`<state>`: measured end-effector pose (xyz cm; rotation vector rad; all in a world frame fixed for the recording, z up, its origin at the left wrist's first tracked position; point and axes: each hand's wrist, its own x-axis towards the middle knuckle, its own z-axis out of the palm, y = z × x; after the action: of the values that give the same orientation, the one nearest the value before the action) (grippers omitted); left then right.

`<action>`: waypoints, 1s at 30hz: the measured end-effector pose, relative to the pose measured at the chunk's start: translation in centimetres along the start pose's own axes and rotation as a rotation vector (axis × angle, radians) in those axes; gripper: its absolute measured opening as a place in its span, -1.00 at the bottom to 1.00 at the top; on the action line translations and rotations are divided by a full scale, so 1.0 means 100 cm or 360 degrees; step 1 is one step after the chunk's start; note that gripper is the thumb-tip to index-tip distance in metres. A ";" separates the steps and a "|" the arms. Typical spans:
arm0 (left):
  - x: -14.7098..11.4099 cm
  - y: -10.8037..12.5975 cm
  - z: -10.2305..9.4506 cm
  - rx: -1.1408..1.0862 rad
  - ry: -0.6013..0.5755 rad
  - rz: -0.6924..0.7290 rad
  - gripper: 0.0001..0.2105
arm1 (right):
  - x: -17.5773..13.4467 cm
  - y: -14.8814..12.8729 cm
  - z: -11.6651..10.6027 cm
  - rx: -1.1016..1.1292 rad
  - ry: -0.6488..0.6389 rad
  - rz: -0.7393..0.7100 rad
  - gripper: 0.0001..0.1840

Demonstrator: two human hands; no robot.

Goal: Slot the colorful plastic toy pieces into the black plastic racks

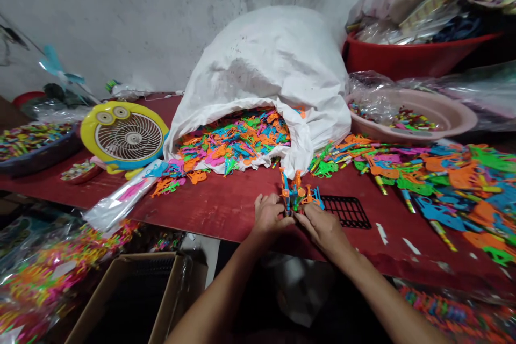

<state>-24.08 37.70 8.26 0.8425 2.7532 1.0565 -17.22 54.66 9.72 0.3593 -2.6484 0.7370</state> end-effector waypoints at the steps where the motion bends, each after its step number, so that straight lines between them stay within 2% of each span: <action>1: 0.000 0.000 -0.001 0.0011 -0.0013 0.0006 -0.79 | 0.001 0.002 -0.003 0.0065 -0.0033 0.0002 -0.65; 5: 0.001 0.000 -0.002 0.0059 -0.0054 0.0023 -0.75 | 0.004 0.001 -0.007 0.0208 -0.0025 0.0151 -0.60; 9: 0.002 0.000 0.000 0.0083 -0.0036 -0.0002 -0.78 | 0.008 -0.024 -0.003 0.0041 0.0246 0.0236 -0.57; 13: 0.001 0.001 0.000 0.0031 -0.0007 -0.0006 -0.79 | 0.016 -0.038 -0.018 -0.0121 0.0406 0.0251 -0.61; 16: 0.000 0.003 -0.003 -0.0040 -0.0001 0.0007 -0.77 | 0.014 -0.020 -0.041 -0.0084 0.0423 0.0349 -0.58; 21: -0.002 0.003 -0.005 -0.0065 0.0008 0.0031 -0.79 | -0.003 0.039 -0.080 0.0092 0.0361 0.0651 -0.53; 23: -0.002 0.003 -0.004 -0.0064 0.0021 0.0032 -0.79 | -0.006 0.054 -0.091 -0.0098 0.0486 0.0783 -0.57; 25: -0.002 0.003 -0.004 -0.0078 0.0024 0.0035 -0.79 | -0.007 0.056 -0.094 -0.0368 0.0577 0.0845 -0.64; 27: -0.003 0.003 -0.004 -0.0096 0.0019 0.0048 -0.80 | -0.008 0.045 -0.087 -0.0545 0.0428 0.0812 -0.66; 30: -0.005 0.001 -0.008 -0.0127 0.0025 0.0087 -0.82 | -0.009 0.018 -0.061 -0.0666 -0.0015 0.0601 -0.68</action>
<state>-23.81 37.05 8.87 0.9068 2.6951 1.1783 -15.31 59.52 13.39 -0.2566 -2.8175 0.2610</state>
